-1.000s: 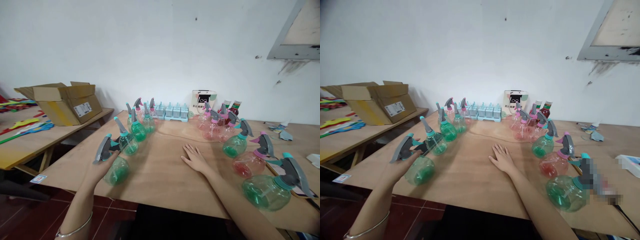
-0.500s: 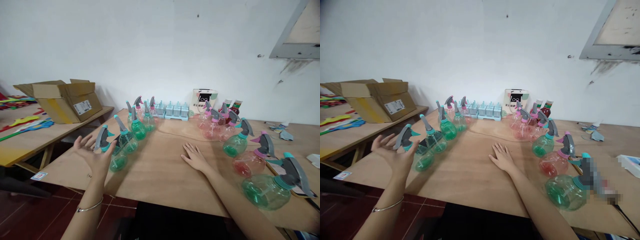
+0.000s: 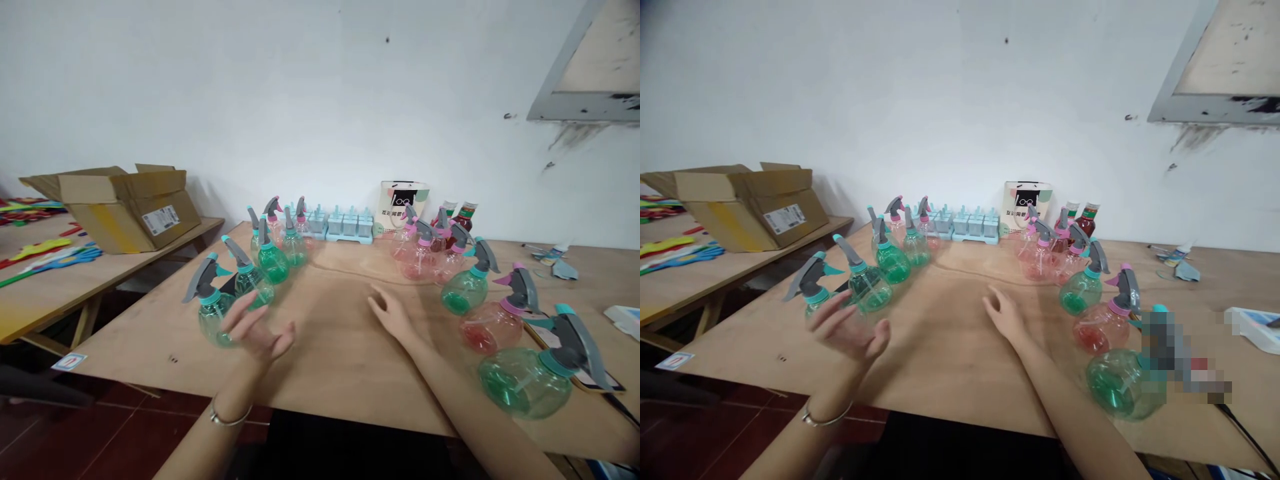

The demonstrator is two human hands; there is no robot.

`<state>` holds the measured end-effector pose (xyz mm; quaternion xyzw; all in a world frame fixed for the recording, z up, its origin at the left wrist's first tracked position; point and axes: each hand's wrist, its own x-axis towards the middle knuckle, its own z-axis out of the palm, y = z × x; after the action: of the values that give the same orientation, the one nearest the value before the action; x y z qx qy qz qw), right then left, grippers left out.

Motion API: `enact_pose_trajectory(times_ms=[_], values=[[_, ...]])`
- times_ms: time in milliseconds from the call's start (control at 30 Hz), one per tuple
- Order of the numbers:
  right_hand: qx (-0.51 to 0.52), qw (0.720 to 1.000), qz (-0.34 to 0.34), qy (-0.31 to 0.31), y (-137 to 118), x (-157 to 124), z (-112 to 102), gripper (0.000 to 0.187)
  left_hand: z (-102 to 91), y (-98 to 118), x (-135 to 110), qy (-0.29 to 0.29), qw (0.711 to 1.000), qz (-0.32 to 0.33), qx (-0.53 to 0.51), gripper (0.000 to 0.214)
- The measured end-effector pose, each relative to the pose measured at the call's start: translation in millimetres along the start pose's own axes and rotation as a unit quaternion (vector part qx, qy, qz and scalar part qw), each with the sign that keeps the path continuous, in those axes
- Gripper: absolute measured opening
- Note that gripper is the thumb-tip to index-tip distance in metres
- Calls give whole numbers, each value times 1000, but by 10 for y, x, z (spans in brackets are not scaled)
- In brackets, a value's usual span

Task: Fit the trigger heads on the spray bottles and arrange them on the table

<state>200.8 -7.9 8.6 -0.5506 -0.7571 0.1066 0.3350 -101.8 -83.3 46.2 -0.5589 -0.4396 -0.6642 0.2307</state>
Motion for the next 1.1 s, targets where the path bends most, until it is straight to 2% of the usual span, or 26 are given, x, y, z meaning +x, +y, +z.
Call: enact_pose_trajectory(times_ms=[33,67,133,200,267,333,400,567,700,867,1000,1100], values=[[33,996,17,83,39,43,-35,54,131,115,0,-3,998,64,-18,53],[51,984,30,167,86,103,-79,53,269,223,13,-34,994,97,-34,49],[36,950,37,308,199,268,-175,51,549,404,52,-86,987,112,-81,48],[-9,921,58,385,329,465,-243,53,807,522,71,-107,983,62,-136,47],[-45,907,95,408,458,652,-252,63,1009,573,40,-141,973,19,-184,47],[-58,905,117,405,568,799,-205,74,1136,565,-41,-183,959,-10,-217,48],[-55,907,126,397,648,896,-132,80,1185,526,-143,-215,947,-36,-236,48],[-51,899,168,400,740,1005,-40,84,1133,488,-284,-243,935,-75,-249,48],[-33,897,185,399,702,997,-50,85,1116,572,-295,-254,933,-64,-247,47],[-15,926,162,341,394,731,88,92,1180,716,-344,-315,921,-61,-223,63],[36,953,119,277,42,367,295,84,1296,857,-293,-330,924,-124,-151,91],[103,969,64,216,-145,118,410,80,1377,948,-216,-337,913,-184,-138,104]])
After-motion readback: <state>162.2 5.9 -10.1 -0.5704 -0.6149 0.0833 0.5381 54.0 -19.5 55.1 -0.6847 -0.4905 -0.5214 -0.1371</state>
